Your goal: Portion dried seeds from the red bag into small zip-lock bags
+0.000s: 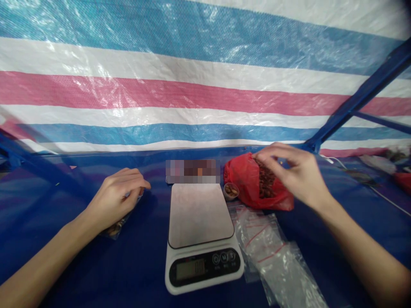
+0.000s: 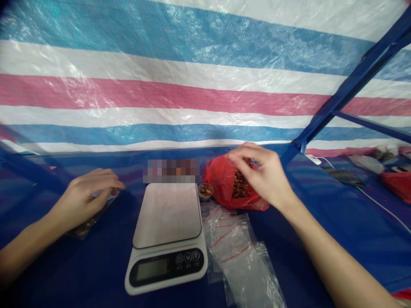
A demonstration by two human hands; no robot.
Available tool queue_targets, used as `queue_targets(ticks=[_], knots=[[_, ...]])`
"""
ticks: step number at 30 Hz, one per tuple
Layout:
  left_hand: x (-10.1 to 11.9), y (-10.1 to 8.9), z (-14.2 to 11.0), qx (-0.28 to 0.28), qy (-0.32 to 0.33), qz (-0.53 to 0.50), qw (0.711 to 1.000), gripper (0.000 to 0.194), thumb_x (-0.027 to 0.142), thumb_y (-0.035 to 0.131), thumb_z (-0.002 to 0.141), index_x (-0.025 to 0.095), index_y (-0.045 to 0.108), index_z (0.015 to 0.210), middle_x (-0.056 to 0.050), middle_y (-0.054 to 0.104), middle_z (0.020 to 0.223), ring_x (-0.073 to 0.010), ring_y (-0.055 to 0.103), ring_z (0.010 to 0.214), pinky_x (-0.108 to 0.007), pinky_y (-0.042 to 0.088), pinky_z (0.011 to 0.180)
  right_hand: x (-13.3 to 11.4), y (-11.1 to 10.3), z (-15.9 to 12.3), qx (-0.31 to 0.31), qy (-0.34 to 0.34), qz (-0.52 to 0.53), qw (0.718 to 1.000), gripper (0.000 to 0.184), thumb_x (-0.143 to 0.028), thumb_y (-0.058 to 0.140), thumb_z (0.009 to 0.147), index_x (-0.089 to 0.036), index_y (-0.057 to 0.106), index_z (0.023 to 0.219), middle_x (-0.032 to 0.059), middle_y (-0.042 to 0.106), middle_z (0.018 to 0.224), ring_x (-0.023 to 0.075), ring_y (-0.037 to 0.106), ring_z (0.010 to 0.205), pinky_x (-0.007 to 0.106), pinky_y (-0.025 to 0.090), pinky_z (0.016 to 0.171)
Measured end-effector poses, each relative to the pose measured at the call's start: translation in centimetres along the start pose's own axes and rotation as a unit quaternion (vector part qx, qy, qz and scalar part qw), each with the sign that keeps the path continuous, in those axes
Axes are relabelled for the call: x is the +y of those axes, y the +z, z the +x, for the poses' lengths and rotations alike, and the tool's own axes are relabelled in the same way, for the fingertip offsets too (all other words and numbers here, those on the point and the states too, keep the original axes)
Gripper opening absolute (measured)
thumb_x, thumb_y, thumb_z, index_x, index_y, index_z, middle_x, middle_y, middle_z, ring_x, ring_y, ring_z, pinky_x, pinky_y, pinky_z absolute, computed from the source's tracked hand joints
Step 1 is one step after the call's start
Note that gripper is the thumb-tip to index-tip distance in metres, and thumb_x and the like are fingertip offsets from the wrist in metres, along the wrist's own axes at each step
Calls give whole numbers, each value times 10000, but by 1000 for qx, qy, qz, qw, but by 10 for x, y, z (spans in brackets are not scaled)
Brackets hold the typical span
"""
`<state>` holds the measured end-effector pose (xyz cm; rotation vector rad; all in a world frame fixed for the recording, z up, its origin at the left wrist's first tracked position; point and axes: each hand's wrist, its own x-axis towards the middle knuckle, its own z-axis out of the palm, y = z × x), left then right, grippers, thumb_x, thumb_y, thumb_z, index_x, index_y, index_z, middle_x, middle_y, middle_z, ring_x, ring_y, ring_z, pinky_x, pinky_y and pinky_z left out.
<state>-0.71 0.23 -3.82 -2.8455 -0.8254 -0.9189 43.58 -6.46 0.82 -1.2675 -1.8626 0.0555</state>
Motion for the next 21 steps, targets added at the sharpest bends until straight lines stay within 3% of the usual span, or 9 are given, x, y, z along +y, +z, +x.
queue_targets(ticks=[1, 3, 6, 8, 10, 15, 21], knots=[[0, 0, 0, 0, 1, -3, 1000, 301, 29, 472, 991, 180, 708, 880, 19, 718, 757, -141, 649, 747, -304, 464, 778, 18, -12, 3, 59, 32, -28, 997, 173, -362, 669, 1017, -260, 790, 947, 69, 789, 981, 238, 719, 908, 372, 549, 824], [0, 1, 0, 3, 5, -8, 1000, 295, 29, 477, 991, 179, 707, 884, 21, 716, 755, -138, 651, 744, -302, 465, 779, 59, -31, 7, 102, 112, -70, 986, 200, -394, 667, 996, -255, 793, 1065, 106, 795, 1126, 256, 727, 924, 377, 562, 790], [0, 3, 0, 9, 10, -12, 1000, 292, 32, 478, 991, 180, 706, 886, 24, 713, 749, -137, 656, 742, -301, 467, 786, 117, -43, 10, 66, 171, -90, 979, 257, -378, 707, 924, -205, 797, 1092, 126, 807, 984, 271, 738, 773, 386, 578, 675], [0, 3, -1, 11, 7, -13, 1000, 301, 36, 470, 994, 184, 708, 885, 23, 712, 751, -137, 652, 737, -303, 464, 779, 139, -35, 14, -13, 163, -101, 981, 264, -351, 698, 918, -188, 805, 1095, 129, 813, 985, 281, 753, 780, 410, 611, 710], [0, 3, -2, 8, 0, -14, 1000, 310, 44, 462, 1001, 187, 712, 888, 20, 712, 758, -140, 645, 735, -307, 456, 769, 148, -19, 21, -71, 142, -110, 981, 252, -307, 697, 915, -190, 813, 1105, 130, 817, 1055, 299, 770, 862, 436, 633, 788], [-2, 2, -4, -12, -22, -22, 999, 320, 53, 451, 1011, 182, 717, 889, 12, 701, 756, -147, 629, 737, -320, 443, 771, 140, 24, 50, -178, 38, -157, 971, 298, -144, 618, 941, -198, 817, 1157, 127, 788, 1222, 311, 750, 1115, 433, 589, 994], [-5, 2, -5, -7, -34, -26, 999, 300, 74, 465, 1014, 181, 717, 893, 3, 706, 794, -153, 620, 761, -329, 431, 775, 141, 42, 74, -204, 20, -194, 959, 207, -89, 642, 900, -181, 826, 869, 125, 812, 960, 297, 767, 922, 386, 586, 876]])
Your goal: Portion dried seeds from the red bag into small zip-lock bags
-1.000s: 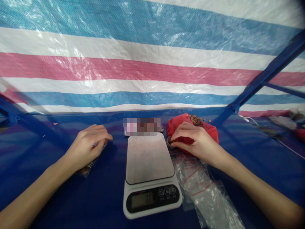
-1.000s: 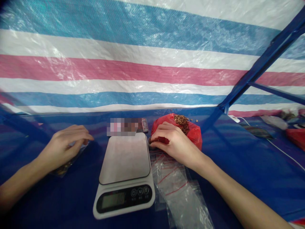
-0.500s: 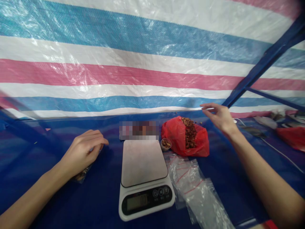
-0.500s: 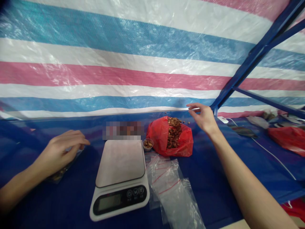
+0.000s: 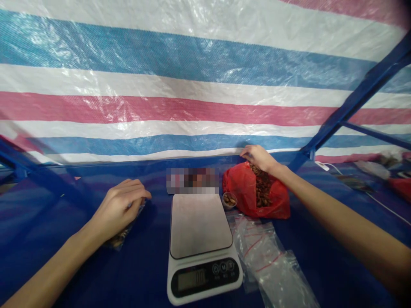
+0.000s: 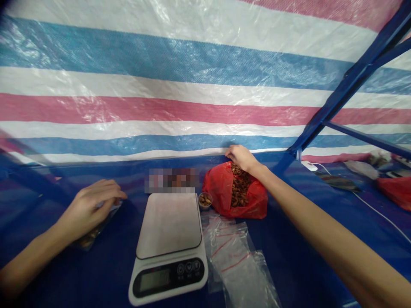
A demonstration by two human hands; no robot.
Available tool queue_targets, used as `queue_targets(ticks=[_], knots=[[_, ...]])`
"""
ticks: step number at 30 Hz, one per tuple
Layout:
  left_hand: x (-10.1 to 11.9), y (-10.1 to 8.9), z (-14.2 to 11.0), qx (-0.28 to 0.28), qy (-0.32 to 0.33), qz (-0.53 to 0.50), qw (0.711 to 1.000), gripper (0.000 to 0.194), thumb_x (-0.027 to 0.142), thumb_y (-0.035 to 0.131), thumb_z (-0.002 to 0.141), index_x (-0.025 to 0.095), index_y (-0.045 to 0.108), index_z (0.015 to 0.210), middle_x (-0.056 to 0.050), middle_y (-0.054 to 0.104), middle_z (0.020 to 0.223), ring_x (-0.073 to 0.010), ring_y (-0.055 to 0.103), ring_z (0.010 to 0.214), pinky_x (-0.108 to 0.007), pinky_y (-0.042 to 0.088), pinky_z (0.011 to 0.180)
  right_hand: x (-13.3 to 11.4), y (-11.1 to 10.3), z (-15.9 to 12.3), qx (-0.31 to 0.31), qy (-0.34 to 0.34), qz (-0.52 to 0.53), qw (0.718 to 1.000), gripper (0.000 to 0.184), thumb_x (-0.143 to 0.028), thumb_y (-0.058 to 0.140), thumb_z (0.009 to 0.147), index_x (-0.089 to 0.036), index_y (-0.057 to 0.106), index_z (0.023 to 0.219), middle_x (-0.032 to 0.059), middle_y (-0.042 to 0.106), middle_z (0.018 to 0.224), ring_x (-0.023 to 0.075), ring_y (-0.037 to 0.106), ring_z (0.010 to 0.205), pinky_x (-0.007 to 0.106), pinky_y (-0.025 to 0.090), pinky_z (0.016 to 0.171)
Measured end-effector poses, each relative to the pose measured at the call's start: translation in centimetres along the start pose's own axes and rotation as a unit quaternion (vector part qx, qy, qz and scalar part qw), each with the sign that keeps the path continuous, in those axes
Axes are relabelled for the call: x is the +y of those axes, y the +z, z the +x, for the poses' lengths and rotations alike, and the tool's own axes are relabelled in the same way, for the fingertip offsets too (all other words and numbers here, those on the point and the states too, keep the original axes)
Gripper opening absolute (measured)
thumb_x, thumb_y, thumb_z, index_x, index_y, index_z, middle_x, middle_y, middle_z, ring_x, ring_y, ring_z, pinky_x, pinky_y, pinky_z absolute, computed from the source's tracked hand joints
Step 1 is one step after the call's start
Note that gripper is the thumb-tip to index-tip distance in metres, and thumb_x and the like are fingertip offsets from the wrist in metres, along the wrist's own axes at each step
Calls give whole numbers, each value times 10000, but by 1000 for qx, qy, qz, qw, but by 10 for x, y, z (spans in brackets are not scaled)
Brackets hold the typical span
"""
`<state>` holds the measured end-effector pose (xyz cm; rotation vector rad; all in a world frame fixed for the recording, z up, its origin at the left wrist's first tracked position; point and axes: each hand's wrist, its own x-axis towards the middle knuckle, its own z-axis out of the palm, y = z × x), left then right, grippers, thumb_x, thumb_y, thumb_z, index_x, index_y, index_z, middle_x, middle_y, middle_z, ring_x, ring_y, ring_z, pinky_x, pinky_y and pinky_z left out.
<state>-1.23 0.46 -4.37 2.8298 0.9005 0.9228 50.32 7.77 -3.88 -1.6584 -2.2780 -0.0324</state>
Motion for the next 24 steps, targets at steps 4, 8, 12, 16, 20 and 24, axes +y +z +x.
queue_targets(ticks=[4, 8, 12, 16, 20, 24], knots=[[1, 0, 1, -1, 1, 2, 1000, 305, 55, 462, 1009, 180, 716, 896, 4, 707, 795, -147, 621, 766, -326, 433, 777, -5, -17, -13, 29, 6, -4, 1000, 181, -125, 645, 911, -178, 807, 849, 119, 812, 955, 289, 758, 907, 384, 568, 856], [5, -1, 3, 6, 4, 5, 1000, 318, 52, 459, 1007, 181, 719, 877, 5, 705, 769, -143, 630, 748, -321, 445, 765, -35, -41, -57, 92, 47, 109, 989, 187, -376, 726, 939, -203, 799, 931, 84, 819, 928, 248, 742, 795, 348, 553, 723], [6, -1, 5, 5, 11, 5, 1000, 326, 69, 459, 991, 193, 730, 859, 5, 711, 744, -150, 651, 723, -323, 468, 758, -64, -56, -97, 49, 50, 195, 978, 415, -646, 743, 891, -238, 787, 831, 63, 805, 853, 229, 731, 748, 340, 556, 695], [5, -1, 5, 8, 15, 4, 1000, 302, 91, 478, 981, 209, 730, 864, 5, 718, 747, -163, 668, 734, -322, 482, 764, -29, -66, -106, 103, 97, 156, 978, 360, -587, 699, 930, -247, 811, 892, 79, 821, 944, 272, 753, 851, 384, 569, 763], [4, -2, 4, 17, 11, 4, 1000, 305, 107, 478, 984, 218, 734, 860, 11, 719, 740, -167, 674, 733, -325, 491, 777, 43, -66, -107, 152, 178, 105, 966, 405, -592, 747, 831, -211, 803, 957, 116, 811, 927, 288, 730, 752, 426, 577, 713], [5, -2, 5, 15, 18, 16, 1000, 313, 97, 475, 983, 209, 737, 852, -2, 742, 773, -174, 687, 755, -318, 488, 764, 70, -48, -115, 81, 163, 131, 975, 465, -638, 751, 804, -207, 803, 971, 114, 819, 939, 288, 730, 768, 417, 575, 707]])
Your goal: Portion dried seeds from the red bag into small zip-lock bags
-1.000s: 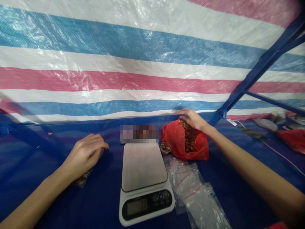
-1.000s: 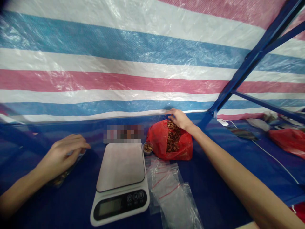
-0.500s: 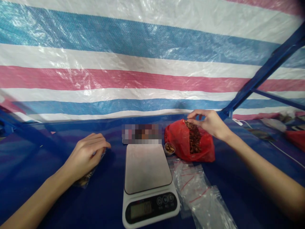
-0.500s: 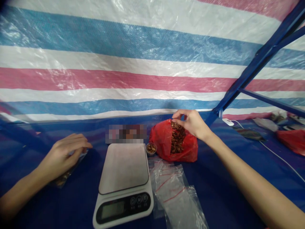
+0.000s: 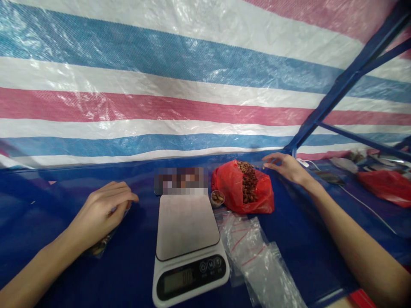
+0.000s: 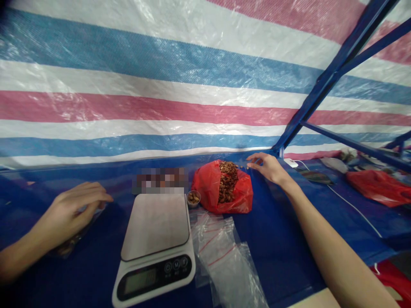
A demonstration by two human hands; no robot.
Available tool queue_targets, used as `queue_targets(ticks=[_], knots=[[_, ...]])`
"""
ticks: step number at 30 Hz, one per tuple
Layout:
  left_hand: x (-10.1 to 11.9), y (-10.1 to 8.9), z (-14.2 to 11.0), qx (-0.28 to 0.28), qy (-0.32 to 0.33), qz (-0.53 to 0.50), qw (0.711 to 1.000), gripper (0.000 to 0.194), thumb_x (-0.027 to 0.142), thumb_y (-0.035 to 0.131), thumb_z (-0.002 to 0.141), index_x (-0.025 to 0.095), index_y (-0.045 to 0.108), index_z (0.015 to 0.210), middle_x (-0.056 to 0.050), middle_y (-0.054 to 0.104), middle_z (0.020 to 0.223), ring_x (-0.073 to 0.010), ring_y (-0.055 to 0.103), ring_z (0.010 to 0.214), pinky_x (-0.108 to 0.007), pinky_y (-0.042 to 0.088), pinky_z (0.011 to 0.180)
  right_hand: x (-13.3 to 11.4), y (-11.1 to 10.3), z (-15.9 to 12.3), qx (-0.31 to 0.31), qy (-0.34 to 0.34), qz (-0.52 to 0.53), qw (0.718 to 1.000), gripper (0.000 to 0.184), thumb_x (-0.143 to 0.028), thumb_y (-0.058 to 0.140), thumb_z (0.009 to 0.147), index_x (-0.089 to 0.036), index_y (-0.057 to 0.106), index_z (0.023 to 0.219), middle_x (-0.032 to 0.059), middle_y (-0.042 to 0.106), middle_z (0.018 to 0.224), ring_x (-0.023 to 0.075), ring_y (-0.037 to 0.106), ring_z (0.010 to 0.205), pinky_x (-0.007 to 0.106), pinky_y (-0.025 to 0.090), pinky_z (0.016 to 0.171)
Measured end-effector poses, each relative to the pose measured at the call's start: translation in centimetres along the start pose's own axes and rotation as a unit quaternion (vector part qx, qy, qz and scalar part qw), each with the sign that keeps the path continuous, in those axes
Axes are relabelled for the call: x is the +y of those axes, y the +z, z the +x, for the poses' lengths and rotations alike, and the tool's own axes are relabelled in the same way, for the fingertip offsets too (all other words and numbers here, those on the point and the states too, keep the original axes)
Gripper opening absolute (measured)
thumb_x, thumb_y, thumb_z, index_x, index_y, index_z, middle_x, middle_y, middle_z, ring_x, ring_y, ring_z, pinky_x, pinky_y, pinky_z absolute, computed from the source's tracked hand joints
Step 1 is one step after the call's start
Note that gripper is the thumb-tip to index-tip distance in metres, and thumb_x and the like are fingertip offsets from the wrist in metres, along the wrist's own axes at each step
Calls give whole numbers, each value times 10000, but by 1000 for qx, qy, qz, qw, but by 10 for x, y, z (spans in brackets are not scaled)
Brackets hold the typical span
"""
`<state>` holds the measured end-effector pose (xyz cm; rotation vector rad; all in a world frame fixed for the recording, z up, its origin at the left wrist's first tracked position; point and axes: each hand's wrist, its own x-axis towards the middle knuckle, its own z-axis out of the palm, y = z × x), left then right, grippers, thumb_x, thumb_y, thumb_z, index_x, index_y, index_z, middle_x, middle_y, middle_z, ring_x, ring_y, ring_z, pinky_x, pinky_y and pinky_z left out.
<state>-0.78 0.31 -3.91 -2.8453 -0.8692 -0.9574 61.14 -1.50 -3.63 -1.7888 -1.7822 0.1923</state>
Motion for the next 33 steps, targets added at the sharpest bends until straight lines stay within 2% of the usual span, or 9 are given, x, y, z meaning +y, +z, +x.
queue_targets(ticks=[5, 10, 13, 19, 23, 26, 28, 29, 33], knots=[[1, 1, 0, -3, -5, -4, 1000, 317, 88, 469, 989, 200, 733, 855, -6, 733, 765, -170, 677, 749, -320, 485, 769, -6, 19, -5, -36, -38, -9, 999, 434, -593, 745, 819, -209, 817, 1006, 124, 818, 1015, 285, 733, 789, 419, 571, 731], [0, 1, -2, -4, 2, 4, 1000, 305, 102, 479, 988, 211, 738, 868, -5, 756, 791, -187, 712, 801, -334, 504, 793, -12, 28, -2, -29, -70, -21, 997, 324, -542, 695, 861, -240, 809, 869, 113, 814, 929, 302, 751, 824, 424, 574, 757], [0, 0, -3, -5, 0, 10, 1000, 305, 98, 475, 992, 214, 733, 876, -2, 763, 801, -188, 717, 810, -337, 505, 788, -14, 31, -2, -27, -69, -22, 997, 319, -540, 682, 864, -242, 779, 804, 109, 805, 858, 297, 747, 777, 418, 568, 731], [4, 0, -1, 4, 4, 13, 1000, 306, 133, 468, 992, 245, 723, 865, -2, 772, 793, -199, 730, 790, -360, 525, 733, -27, 26, -4, -9, -55, -18, 998, 411, -643, 704, 836, -251, 725, 715, 87, 781, 751, 271, 712, 695, 394, 546, 677], [10, 2, 4, 34, -9, 1, 999, 337, 142, 442, 970, 283, 715, 831, -12, 760, 749, -200, 721, 742, -388, 528, 687, -55, 16, -12, 23, -37, 40, 998, 512, -756, 754, 776, -246, 732, 743, 83, 783, 775, 265, 712, 718, 394, 567, 703], [12, 1, 7, 37, -8, 2, 999, 337, 136, 445, 958, 294, 712, 828, -11, 763, 750, -195, 718, 726, -392, 525, 666, -78, 13, -22, -36, -40, 107, 993, 521, -735, 795, 774, -219, 777, 842, 100, 807, 874, 275, 746, 811, 402, 594, 776], [13, 1, 7, 37, -7, 3, 999, 337, 137, 442, 963, 292, 712, 832, -10, 764, 751, -193, 717, 722, -391, 523, 665, -84, 15, -25, -84, -46, 133, 987, 510, -704, 800, 797, -210, 808, 923, 116, 820, 960, 290, 762, 888, 413, 604, 821], [12, 1, 7, 37, -8, 4, 999, 338, 140, 441, 967, 291, 712, 833, -11, 765, 752, -193, 716, 721, -390, 522, 666, -82, 16, -25, -86, -49, 136, 986, 500, -690, 790, 817, -209, 816, 952, 120, 822, 990, 294, 764, 912, 419, 607, 837], [7, 0, 2, 27, -21, 8, 999, 354, 152, 436, 987, 277, 725, 824, -18, 764, 755, -195, 717, 747, -374, 521, 700, -56, 27, -14, 27, -39, 78, 996, 381, -549, 722, 905, -200, 817, 1026, 134, 813, 1037, 293, 759, 907, 424, 622, 809]])
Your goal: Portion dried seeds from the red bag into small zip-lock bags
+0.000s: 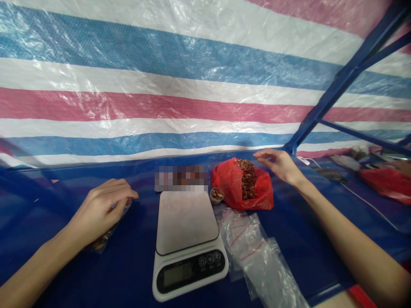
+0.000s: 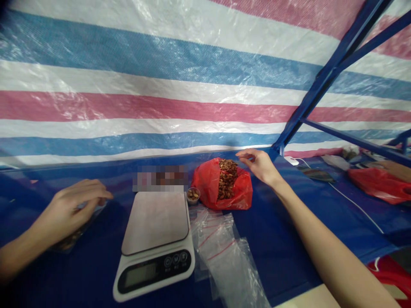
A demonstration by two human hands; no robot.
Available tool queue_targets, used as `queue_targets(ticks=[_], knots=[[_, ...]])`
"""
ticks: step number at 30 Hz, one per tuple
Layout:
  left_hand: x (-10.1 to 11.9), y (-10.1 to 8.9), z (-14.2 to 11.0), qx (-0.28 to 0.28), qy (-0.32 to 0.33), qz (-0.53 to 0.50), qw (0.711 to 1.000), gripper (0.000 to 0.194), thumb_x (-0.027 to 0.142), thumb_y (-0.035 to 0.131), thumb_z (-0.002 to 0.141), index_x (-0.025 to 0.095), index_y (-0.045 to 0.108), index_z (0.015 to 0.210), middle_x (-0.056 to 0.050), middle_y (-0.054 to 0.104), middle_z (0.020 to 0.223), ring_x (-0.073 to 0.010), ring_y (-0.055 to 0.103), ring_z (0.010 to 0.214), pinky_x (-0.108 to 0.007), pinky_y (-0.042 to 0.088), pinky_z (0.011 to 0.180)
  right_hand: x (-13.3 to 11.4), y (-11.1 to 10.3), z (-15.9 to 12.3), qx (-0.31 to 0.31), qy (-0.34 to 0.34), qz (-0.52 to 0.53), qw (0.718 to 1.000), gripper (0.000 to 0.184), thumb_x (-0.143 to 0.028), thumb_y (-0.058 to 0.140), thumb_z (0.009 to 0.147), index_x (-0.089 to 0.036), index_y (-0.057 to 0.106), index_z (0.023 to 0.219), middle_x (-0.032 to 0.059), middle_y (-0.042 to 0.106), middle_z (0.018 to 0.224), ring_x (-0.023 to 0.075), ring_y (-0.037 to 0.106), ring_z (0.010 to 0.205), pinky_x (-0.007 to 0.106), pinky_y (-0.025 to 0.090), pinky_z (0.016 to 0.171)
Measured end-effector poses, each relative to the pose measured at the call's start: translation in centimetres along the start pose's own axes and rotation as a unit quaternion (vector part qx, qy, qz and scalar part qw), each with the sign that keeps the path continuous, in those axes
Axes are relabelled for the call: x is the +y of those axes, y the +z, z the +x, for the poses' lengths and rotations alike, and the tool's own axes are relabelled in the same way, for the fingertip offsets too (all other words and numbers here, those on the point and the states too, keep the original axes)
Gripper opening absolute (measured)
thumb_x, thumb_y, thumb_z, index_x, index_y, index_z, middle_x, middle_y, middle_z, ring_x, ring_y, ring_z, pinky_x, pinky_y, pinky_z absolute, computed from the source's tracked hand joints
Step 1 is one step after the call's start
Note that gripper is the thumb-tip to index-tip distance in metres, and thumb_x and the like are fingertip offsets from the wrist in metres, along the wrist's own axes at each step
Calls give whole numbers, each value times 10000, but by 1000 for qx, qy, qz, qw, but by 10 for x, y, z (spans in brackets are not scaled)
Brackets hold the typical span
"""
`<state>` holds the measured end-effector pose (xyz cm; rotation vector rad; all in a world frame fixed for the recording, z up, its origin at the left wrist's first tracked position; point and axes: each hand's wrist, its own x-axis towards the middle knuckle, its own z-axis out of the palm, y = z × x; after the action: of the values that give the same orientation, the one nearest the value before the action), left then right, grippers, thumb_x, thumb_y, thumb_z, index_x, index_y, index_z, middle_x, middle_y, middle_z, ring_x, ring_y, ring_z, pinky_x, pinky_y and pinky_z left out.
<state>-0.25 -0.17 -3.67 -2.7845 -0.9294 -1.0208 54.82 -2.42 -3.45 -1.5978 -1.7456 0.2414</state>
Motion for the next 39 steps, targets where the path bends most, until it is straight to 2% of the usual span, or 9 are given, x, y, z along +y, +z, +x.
queue_targets(ticks=[4, 10, 18, 22, 24, 27, 33, 36, 39], knots=[[-4, -3, -1, -26, -9, -6, 1000, 318, 151, 476, 979, 225, 748, 830, -5, 750, 755, -181, 697, 753, -348, 513, 747, 20, 13, 12, -10, -10, -56, 998, 247, -281, 694, 876, -207, 820, 1075, 115, 802, 1067, 254, 747, 815, 398, 629, 754], [19, -12, 30, 34, 18, -26, 999, 311, 74, 484, 957, 191, 740, 824, -3, 706, 718, -163, 661, 719, -326, 506, 749, 12, 25, 19, -55, -43, -54, 996, 218, -121, 632, 814, -224, 811, 881, 75, 787, 894, 238, 736, 793, 367, 607, 802], [41, -10, 57, 48, 62, -28, 997, 310, 73, 468, 950, 194, 729, 836, -1, 687, 697, -162, 641, 682, -333, 491, 734, -1, 12, 16, -44, -52, -36, 997, 172, -254, 644, 874, -195, 784, 955, 125, 802, 983, 259, 722, 817, 404, 586, 783], [52, -3, 83, 29, 59, -37, 997, 331, 72, 445, 935, 193, 734, 828, -6, 706, 698, -161, 644, 670, -322, 493, 722, -21, 8, 9, -119, -72, 30, 990, 227, -322, 699, 843, -195, 796, 1004, 97, 798, 966, 240, 740, 821, 364, 593, 736], [63, 9, 108, 2, 49, -45, 998, 336, 76, 435, 918, 191, 745, 857, -20, 739, 752, -173, 664, 714, -322, 495, 731, -25, 5, 7, -151, -62, 59, 985, 269, -335, 718, 830, -198, 799, 1047, 95, 804, 1002, 242, 749, 863, 356, 596, 746], [86, 42, 158, -68, -22, -67, 995, 321, 117, 449, 934, 187, 759, 981, -47, 790, 932, -193, 718, 857, -330, 516, 806, -19, -2, 6, -108, 12, 12, 994, 270, -345, 714, 842, -189, 795, 1047, 104, 813, 1032, 239, 747, 846, 337, 586, 728], [129, 123, 259, -220, -100, -34, 970, 250, 287, 562, 986, 171, 751, 1104, -141, 772, 1169, -287, 719, 1105, -374, 534, 915, -2, -5, -2, -87, 105, -73, 988, 254, -447, 735, 857, -203, 802, 839, 77, 782, 763, 230, 702, 662, 309, 499, 597], [133, 152, 285, -299, -129, -29, 945, 247, 345, 730, 920, 117, 760, 1011, -181, 770, 1091, -313, 736, 1052, -389, 563, 884, -1, 0, -7, -93, 125, -93, 983, 172, -364, 747, 832, -211, 791, 766, 68, 784, 755, 227, 705, 682, 301, 482, 605], [129, 167, 291, -364, -140, -41, 920, 285, 356, 790, 906, 114, 734, 1046, -111, 756, 1068, -248, 730, 985, -394, 603, 869, 0, 1, -8, -99, 135, -88, 982, 108, -280, 730, 819, -207, 782, 758, 64, 793, 773, 222, 715, 709, 292, 488, 628]])
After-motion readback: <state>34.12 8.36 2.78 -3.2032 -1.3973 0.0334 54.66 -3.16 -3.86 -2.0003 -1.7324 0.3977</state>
